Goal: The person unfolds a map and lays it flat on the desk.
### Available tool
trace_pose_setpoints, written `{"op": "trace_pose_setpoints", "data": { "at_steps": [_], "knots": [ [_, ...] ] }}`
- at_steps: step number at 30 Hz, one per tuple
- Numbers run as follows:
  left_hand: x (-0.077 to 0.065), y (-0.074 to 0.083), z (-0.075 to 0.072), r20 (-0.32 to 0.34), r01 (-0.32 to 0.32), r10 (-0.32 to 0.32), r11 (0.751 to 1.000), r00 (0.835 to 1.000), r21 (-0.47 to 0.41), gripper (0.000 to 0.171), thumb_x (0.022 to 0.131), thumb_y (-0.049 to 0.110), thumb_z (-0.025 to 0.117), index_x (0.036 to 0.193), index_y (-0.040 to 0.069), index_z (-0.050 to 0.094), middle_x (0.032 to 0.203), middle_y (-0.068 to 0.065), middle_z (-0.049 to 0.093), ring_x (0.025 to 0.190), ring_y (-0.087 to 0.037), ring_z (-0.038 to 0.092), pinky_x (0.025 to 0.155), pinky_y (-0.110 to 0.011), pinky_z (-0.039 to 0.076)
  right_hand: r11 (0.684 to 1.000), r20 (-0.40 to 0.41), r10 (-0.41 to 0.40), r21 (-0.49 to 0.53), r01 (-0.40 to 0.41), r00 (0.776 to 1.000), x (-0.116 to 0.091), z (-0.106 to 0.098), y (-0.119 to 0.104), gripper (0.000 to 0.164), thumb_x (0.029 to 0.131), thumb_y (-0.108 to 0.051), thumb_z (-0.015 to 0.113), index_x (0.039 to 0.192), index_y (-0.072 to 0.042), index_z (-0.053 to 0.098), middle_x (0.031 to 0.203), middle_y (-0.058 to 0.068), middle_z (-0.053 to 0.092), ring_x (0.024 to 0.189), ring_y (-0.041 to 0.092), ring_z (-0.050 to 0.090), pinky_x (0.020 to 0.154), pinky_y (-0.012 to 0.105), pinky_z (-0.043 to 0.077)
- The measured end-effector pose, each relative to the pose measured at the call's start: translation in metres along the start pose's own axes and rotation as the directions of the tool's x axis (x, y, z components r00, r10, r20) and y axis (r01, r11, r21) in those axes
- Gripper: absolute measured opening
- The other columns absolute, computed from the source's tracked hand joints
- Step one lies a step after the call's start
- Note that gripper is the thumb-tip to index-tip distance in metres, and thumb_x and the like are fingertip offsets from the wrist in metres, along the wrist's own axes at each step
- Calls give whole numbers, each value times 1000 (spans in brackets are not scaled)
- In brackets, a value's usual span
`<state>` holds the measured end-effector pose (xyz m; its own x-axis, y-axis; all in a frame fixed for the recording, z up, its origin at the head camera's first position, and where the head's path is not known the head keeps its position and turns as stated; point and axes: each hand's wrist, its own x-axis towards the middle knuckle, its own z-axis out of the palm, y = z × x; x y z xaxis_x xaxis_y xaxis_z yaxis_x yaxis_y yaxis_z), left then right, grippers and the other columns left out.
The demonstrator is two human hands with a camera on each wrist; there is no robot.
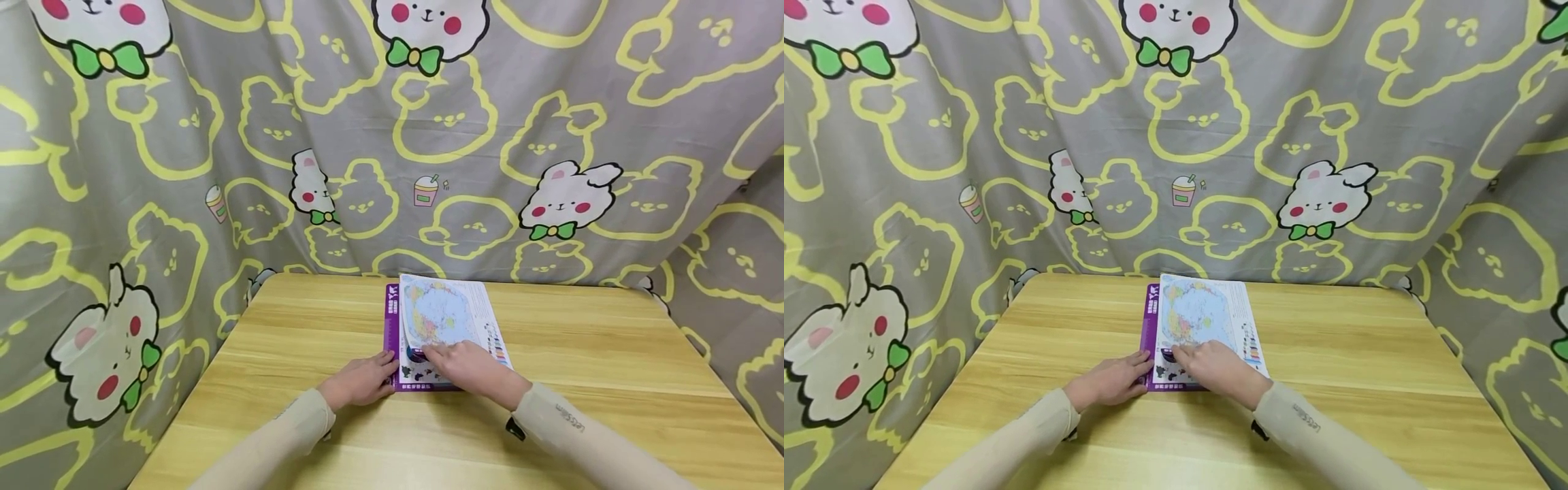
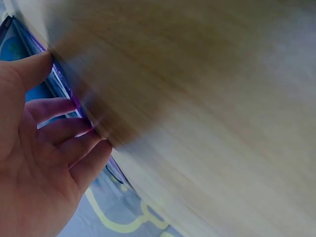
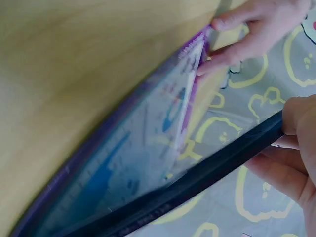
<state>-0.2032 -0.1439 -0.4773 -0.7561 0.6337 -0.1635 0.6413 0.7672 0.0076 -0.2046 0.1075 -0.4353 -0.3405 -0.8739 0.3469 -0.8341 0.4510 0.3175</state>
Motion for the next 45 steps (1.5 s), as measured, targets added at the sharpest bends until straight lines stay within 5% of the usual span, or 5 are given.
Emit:
{"op": "trace_pose_setpoints", "data": {
  "at_steps": [15,18,23,34,45],
  "knots": [
    [1,2,-1,13,2,-2,1000,1000,-1,55,97,39,48,144,9,41,148,-15,35,136,-27,32,107,-39,34,997,-23,72,-10,-72,997,-16,-38,14,36,85,-1,65,121,-2,60,112,13,67,96,25,67,69,36,57],
    [-1,1,-1,7,-1,1,1000,1000,-4,55,97,39,49,143,9,42,147,-15,36,135,-27,34,107,-38,34,997,-69,70,-6,-71,995,-18,-42,18,26,100,-4,43,119,-2,61,110,13,68,94,25,67,67,37,57],
    [-5,-4,1,-7,0,0,1000,1000,2,54,96,38,51,141,9,45,146,-15,38,134,-27,36,106,-37,36,997,-156,71,-29,-76,985,-24,-47,23,61,104,-14,4,116,-1,62,107,14,68,90,26,68,61,38,57],
    [-10,-9,3,-23,12,-13,999,1000,-41,53,97,36,50,141,8,45,146,-16,38,134,-27,36,106,-38,36,994,-116,110,-15,-113,987,-38,-62,31,45,105,-12,19,126,-2,58,119,14,64,96,30,66,65,40,57],
    [-12,-9,2,-13,25,-26,998,1000,-52,53,97,37,48,142,9,43,148,-15,36,136,-27,33,107,-38,34,992,-222,118,-15,-125,968,-48,-61,37,57,105,-17,9,120,1,61,112,16,67,87,33,68,55,42,56]
  ]
}}
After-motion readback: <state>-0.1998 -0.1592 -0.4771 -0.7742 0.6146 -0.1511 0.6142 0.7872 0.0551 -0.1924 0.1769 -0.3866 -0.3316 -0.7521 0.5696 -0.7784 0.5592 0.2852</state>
